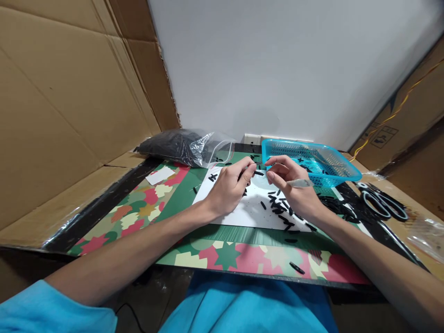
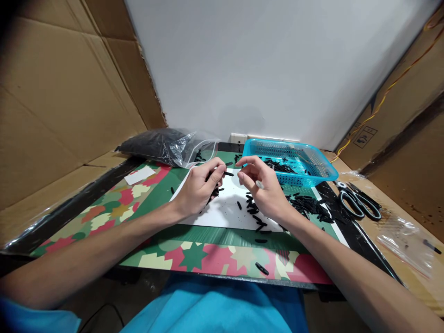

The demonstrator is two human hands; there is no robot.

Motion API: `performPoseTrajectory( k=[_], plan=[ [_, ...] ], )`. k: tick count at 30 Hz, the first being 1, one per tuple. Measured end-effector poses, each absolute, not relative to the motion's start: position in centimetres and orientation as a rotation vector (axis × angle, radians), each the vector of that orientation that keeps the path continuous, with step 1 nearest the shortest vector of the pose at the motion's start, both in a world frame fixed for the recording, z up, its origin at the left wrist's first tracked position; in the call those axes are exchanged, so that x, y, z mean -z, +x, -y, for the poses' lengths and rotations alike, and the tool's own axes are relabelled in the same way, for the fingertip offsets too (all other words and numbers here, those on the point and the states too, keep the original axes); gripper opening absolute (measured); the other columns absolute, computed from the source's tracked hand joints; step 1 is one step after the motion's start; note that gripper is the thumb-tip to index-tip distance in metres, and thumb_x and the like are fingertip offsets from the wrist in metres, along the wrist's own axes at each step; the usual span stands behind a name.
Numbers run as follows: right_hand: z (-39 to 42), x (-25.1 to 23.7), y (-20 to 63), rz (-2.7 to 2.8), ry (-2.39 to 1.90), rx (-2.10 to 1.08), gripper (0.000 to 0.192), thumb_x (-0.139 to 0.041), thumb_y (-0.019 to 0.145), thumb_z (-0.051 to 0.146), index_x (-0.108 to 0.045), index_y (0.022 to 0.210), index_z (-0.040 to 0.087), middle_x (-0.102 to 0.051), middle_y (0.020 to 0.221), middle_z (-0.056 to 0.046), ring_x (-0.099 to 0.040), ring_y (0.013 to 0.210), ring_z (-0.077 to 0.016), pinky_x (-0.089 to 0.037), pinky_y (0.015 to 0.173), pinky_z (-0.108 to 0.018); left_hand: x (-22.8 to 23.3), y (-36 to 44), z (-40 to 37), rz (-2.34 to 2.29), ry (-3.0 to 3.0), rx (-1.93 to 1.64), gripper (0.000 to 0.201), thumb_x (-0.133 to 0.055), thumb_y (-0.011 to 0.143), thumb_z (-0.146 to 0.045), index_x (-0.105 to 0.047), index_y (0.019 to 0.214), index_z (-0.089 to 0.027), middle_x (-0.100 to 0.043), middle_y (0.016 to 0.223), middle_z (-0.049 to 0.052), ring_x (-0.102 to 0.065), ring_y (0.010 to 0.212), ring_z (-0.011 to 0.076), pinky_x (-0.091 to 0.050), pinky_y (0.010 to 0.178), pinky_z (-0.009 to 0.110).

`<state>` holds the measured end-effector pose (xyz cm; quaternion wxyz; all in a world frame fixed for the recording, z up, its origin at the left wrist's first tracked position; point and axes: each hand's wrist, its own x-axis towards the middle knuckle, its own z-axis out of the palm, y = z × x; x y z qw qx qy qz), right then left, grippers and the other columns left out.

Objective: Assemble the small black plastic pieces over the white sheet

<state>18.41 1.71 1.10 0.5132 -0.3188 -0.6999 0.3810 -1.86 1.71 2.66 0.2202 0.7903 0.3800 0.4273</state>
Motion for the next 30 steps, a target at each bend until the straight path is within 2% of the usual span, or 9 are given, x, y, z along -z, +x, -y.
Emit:
performPoseTrajectory(
  k=[5, 7, 10, 12, 17, 21, 23, 27, 30],
  plan=[
    [-2.0, -1.0, 18.7, 1.93, -0.896, -0.957, 0.013, -0.059, 0.102, 0.033, -0.061, 0.11, 0.023, -0.043, 0.064, 0.007, -0.035, 0.059, -0.0129, -0.027, 0.056, -0.028, -2.5, -2.0, -1.8, -1.016, 2.252, -1.206, 0.031, -0.043, 0.109, -0.041, -0.053, 0.088, -0.021, -0.051, 0.068, -0.006, -0.046, 0.059, 0.0094, -0.035, 0.06, 0.026],
    [-2.2, -0.9, 18.9, 2.048, -0.912, -0.896, 0.008, -0.062, 0.096, 0.024, -0.065, 0.104, 0.022, -0.05, 0.068, 0.005, -0.04, 0.062, -0.0133, -0.03, 0.058, -0.028, -2.5, -2.0, -1.8, -0.997, 2.262, -1.231, 0.031, -0.043, 0.109, -0.04, -0.053, 0.087, -0.021, -0.051, 0.067, -0.006, -0.046, 0.059, 0.0094, -0.035, 0.06, 0.026],
    [-2.5, -0.7, 19.3, 2.237, -0.923, -0.775, 0.029, -0.059, 0.083, 0.003, -0.069, 0.104, 0.021, -0.066, 0.09, -0.001, -0.053, 0.076, -0.0156, -0.038, 0.067, -0.028, -2.4, -2.0, -1.8, -0.982, 2.279, -1.25, 0.029, -0.044, 0.109, -0.039, -0.053, 0.087, -0.022, -0.051, 0.065, -0.007, -0.045, 0.057, 0.0091, -0.035, 0.059, 0.026],
    [-2.6, -0.5, 19.6, 2.34, -0.942, -0.713, 0.037, -0.057, 0.079, -0.001, -0.07, 0.106, 0.021, -0.07, 0.101, -0.004, -0.058, 0.085, -0.0177, -0.042, 0.073, -0.029, -2.4, -2.1, -1.8, -0.974, 2.302, -1.247, 0.028, -0.044, 0.109, -0.038, -0.053, 0.087, -0.022, -0.05, 0.064, -0.007, -0.044, 0.055, 0.0091, -0.034, 0.058, 0.026],
    [-2.6, -0.1, 19.8, 2.44, -0.955, -0.594, 0.023, -0.064, 0.09, 0.013, -0.072, 0.111, 0.021, -0.07, 0.108, -0.008, -0.063, 0.099, -0.0237, -0.049, 0.084, -0.035, -2.4, -2.2, -1.8, -0.967, 2.331, -1.23, 0.028, -0.043, 0.109, -0.04, -0.053, 0.09, -0.023, -0.049, 0.063, -0.007, -0.045, 0.056, 0.01, -0.033, 0.057, 0.027],
    [-2.4, -0.2, 19.9, 2.456, -0.942, -0.556, 0.021, -0.066, 0.093, 0.018, -0.073, 0.111, 0.024, -0.071, 0.113, -0.009, -0.064, 0.106, -0.0277, -0.051, 0.093, -0.046, -2.5, -2.2, -1.7, -1.012, 2.344, -1.153, 0.028, -0.039, 0.109, -0.042, -0.052, 0.092, -0.023, -0.05, 0.065, -0.006, -0.046, 0.057, 0.0113, -0.035, 0.059, 0.027],
    [-2.3, -0.3, 20.0, 2.4, -0.888, -0.589, 0.028, -0.069, 0.092, 0.022, -0.07, 0.119, 0.027, -0.07, 0.121, -0.009, -0.064, 0.114, -0.0299, -0.051, 0.099, -0.05, -2.5, -2.2, -1.6, -1.03, 2.358, -1.11, 0.029, -0.038, 0.109, -0.042, -0.052, 0.093, -0.023, -0.051, 0.066, -0.005, -0.046, 0.058, 0.0121, -0.035, 0.06, 0.027],
    [-1.9, -0.7, 19.8, 2.113, -0.764, -0.781, 0.058, -0.076, 0.092, 0.037, -0.053, 0.145, 0.031, -0.067, 0.133, -0.009, -0.063, 0.122, -0.0287, -0.052, 0.105, -0.05, -2.6, -1.9, -1.4, -1.03, 2.328, -1.069, 0.03, -0.038, 0.109, -0.041, -0.053, 0.091, -0.023, -0.052, 0.069, -0.004, -0.048, 0.062, 0.0127, -0.036, 0.063, 0.027],
    [-1.5, -1.0, 19.2, 1.93, -0.673, -0.878, 0.053, -0.076, 0.093, 0.04, -0.056, 0.141, 0.029, -0.069, 0.127, -0.008, -0.067, 0.112, -0.025, -0.055, 0.101, -0.044, -2.7, -1.7, -1.2, -1.036, 2.227, -1.073, 0.033, -0.037, 0.109, -0.043, -0.052, 0.087, -0.022, -0.052, 0.067, -0.005, -0.048, 0.061, 0.012, -0.037, 0.064, 0.026]
  ],
)
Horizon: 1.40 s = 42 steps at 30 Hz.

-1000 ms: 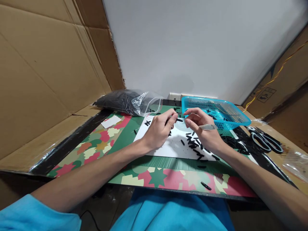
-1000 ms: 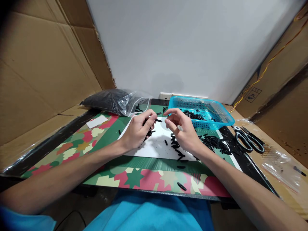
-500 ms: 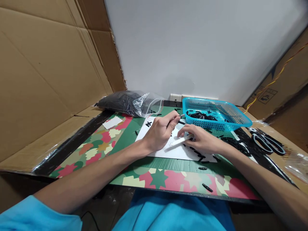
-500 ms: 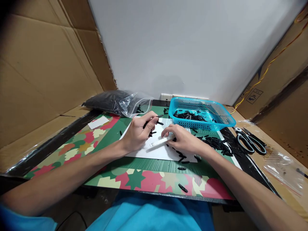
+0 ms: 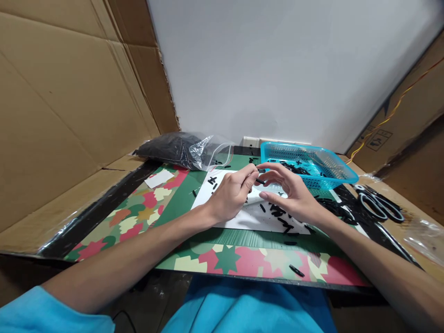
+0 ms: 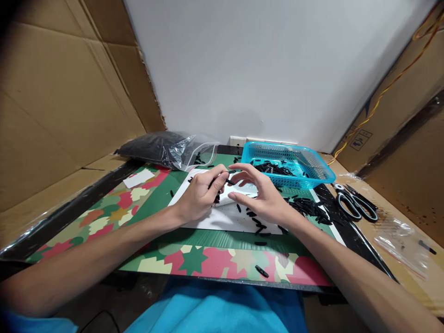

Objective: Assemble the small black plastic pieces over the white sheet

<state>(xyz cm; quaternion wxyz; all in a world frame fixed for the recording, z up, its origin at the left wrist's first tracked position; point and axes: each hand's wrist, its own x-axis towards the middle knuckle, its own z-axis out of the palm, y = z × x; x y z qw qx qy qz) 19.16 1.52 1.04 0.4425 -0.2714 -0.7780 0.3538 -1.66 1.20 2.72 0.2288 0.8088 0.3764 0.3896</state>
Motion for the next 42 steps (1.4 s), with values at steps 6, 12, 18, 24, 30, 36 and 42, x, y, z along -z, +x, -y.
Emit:
performPoseTrajectory(
  k=[6, 12, 18, 24, 30, 36, 42],
  plan=[
    [-1.2, -0.9, 18.3, 1.729, -0.654, -0.925, 0.032, -0.077, 0.093, 0.037, -0.069, 0.122, 0.025, -0.073, 0.117, -0.007, -0.073, 0.098, -0.0206, -0.061, 0.09, -0.038, -2.9, -1.4, -1.0, -0.997, 2.138, -1.006, 0.038, -0.04, 0.107, -0.046, -0.05, 0.081, -0.021, -0.05, 0.067, -0.005, -0.047, 0.063, 0.0116, -0.036, 0.061, 0.025],
    [-1.6, -0.7, 18.3, 1.608, -0.682, -1.007, 0.03, -0.084, 0.086, 0.04, -0.075, 0.107, 0.021, -0.078, 0.097, -0.005, -0.075, 0.083, -0.0194, -0.064, 0.081, -0.038, -2.9, -1.4, -1.0, -0.922, 1.919, -0.92, 0.041, -0.043, 0.104, -0.055, -0.05, 0.084, -0.021, -0.047, 0.066, -0.005, -0.044, 0.054, 0.0098, -0.038, 0.051, 0.022],
    [-1.9, -0.7, 18.3, 1.606, -0.686, -1.011, 0.024, -0.084, 0.085, 0.04, -0.077, 0.096, 0.02, -0.077, 0.084, -0.003, -0.071, 0.069, -0.0163, -0.062, 0.066, -0.033, -2.5, -1.1, -1.0, -0.81, 1.592, -0.803, 0.043, -0.053, 0.097, -0.064, -0.052, 0.087, -0.022, -0.043, 0.065, -0.007, -0.039, 0.047, 0.0075, -0.037, 0.04, 0.02],
    [-2.5, -1.5, 19.8, 1.694, -0.831, -0.602, 0.014, -0.074, 0.094, 0.036, -0.074, 0.097, 0.023, -0.074, 0.088, -0.003, -0.069, 0.074, -0.0186, -0.057, 0.07, -0.036, -2.7, -1.1, -1.6, -0.744, 1.267, -0.71, 0.04, -0.059, 0.096, -0.06, -0.051, 0.085, -0.023, -0.033, 0.058, -0.01, -0.036, 0.037, 0.0052, -0.029, 0.035, 0.017],
    [-5.1, -2.1, 24.1, 1.862, -1.16, 0.309, 0.015, -0.06, 0.1, 0.026, -0.075, 0.1, 0.026, -0.077, 0.097, -0.005, -0.066, 0.094, -0.0276, -0.044, 0.092, -0.05, -3.0, -1.4, -1.7, -0.773, 1.072, -0.722, 0.042, -0.059, 0.094, -0.064, -0.05, 0.085, -0.024, -0.031, 0.061, -0.009, -0.037, 0.037, 0.0057, -0.024, 0.035, 0.017],
    [-4.7, -1.8, 23.2, 1.922, -1.103, 0.176, 0.017, -0.062, 0.1, 0.033, -0.076, 0.102, 0.026, -0.073, 0.116, -0.009, -0.065, 0.112, -0.0324, -0.044, 0.098, -0.053, -2.8, -1.1, -1.4, -0.813, 1.058, -0.692, 0.043, -0.054, 0.095, -0.065, -0.048, 0.086, -0.024, -0.033, 0.061, -0.009, -0.036, 0.038, 0.0065, -0.024, 0.034, 0.016],
    [-0.2, -2.2, 18.3, 1.975, -0.777, -0.31, 0.011, -0.066, 0.099, 0.029, -0.069, 0.11, 0.027, -0.074, 0.099, -0.004, -0.065, 0.091, -0.0237, -0.05, 0.085, -0.04, -2.0, -0.5, -1.3, -0.813, 1.073, -0.727, 0.039, -0.049, 0.099, -0.061, -0.052, 0.091, -0.023, -0.038, 0.062, -0.008, -0.036, 0.038, 0.0059, -0.028, 0.034, 0.016]
  ],
)
